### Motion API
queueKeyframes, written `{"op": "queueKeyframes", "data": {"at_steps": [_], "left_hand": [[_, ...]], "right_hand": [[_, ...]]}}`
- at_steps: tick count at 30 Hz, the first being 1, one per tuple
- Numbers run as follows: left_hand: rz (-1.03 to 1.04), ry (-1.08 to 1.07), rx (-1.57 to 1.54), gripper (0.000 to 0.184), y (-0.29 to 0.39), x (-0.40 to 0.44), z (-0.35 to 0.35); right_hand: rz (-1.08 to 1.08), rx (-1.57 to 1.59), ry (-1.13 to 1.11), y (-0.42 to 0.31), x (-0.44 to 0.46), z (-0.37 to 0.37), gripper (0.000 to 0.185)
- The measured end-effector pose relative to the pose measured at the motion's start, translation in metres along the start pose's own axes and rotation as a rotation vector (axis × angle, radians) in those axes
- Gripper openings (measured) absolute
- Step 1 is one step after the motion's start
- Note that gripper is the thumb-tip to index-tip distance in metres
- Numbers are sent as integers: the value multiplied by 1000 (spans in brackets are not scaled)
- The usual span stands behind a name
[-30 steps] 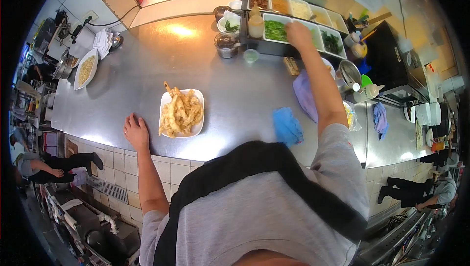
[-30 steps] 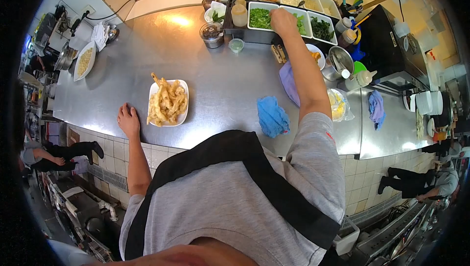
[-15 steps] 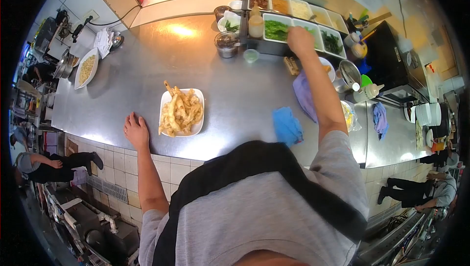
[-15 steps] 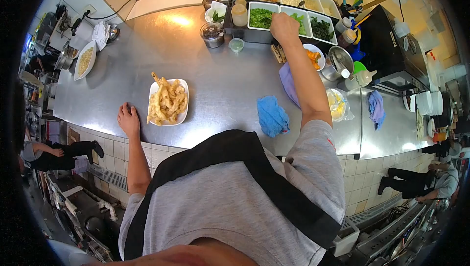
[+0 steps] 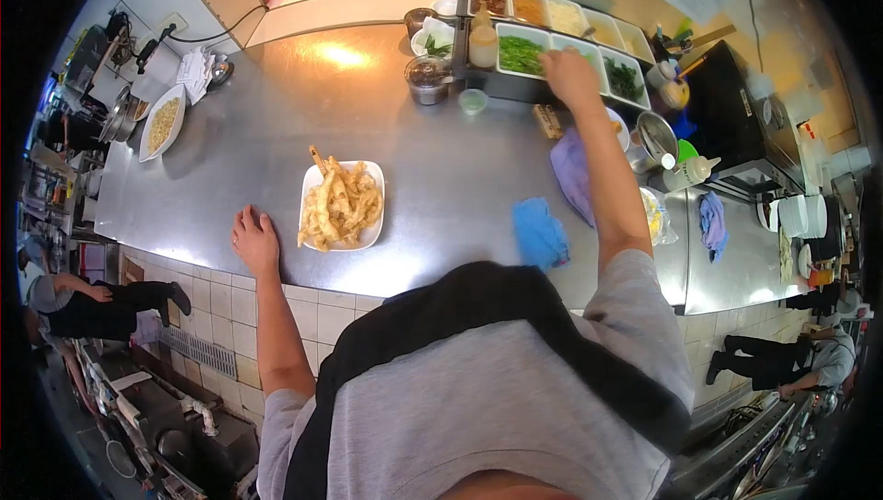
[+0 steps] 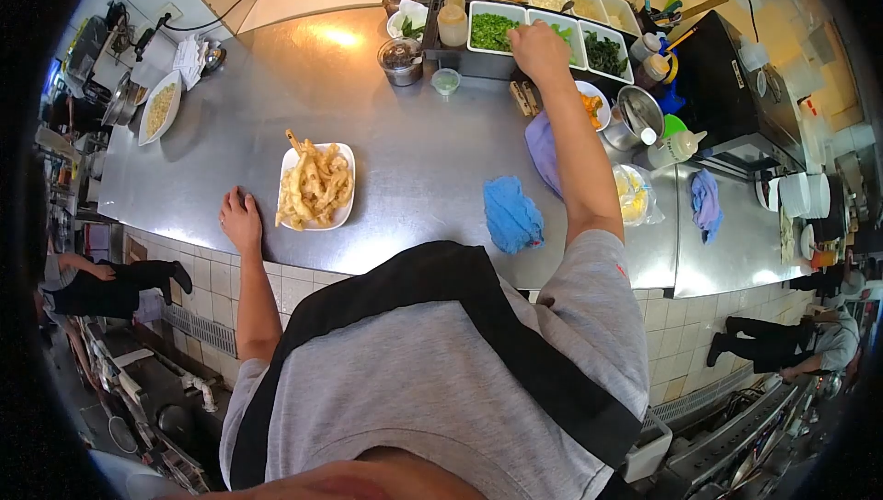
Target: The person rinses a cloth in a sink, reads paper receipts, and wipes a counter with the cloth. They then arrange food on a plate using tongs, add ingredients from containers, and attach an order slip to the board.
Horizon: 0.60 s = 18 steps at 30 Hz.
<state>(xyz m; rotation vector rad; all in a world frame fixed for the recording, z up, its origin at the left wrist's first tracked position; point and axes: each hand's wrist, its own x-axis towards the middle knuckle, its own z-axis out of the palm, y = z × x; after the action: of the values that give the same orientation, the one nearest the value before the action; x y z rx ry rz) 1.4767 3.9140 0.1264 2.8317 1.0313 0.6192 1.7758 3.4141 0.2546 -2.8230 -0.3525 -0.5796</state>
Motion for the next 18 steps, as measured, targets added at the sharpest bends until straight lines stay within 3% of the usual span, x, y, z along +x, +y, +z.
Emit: {"op": "queueKeyframes", "data": {"at_steps": [2,5,9,11,13,15,18], "left_hand": [[-1,-1,-2,43,1,1,-2],[-3,-10,-1,44,2,1,-2],[-75,75,-9,46,-2,0,0],[-135,128,42,48,-5,-2,3],[-179,148,152,49,-2,-2,3],[-161,44,172,50,-2,0,11],[-153,-9,216,50,-5,1,9]], "right_hand": [[-33,67,155,-2,-7,-11,32],[2,214,175,-22,-32,-28,33],[-114,329,-95,-47,-99,-23,30],[-117,203,-358,-52,-132,-26,27],[-144,131,-478,-48,-162,-23,22],[-163,113,-541,-43,-187,-20,20],[-146,175,-388,-40,-214,9,18]]}}
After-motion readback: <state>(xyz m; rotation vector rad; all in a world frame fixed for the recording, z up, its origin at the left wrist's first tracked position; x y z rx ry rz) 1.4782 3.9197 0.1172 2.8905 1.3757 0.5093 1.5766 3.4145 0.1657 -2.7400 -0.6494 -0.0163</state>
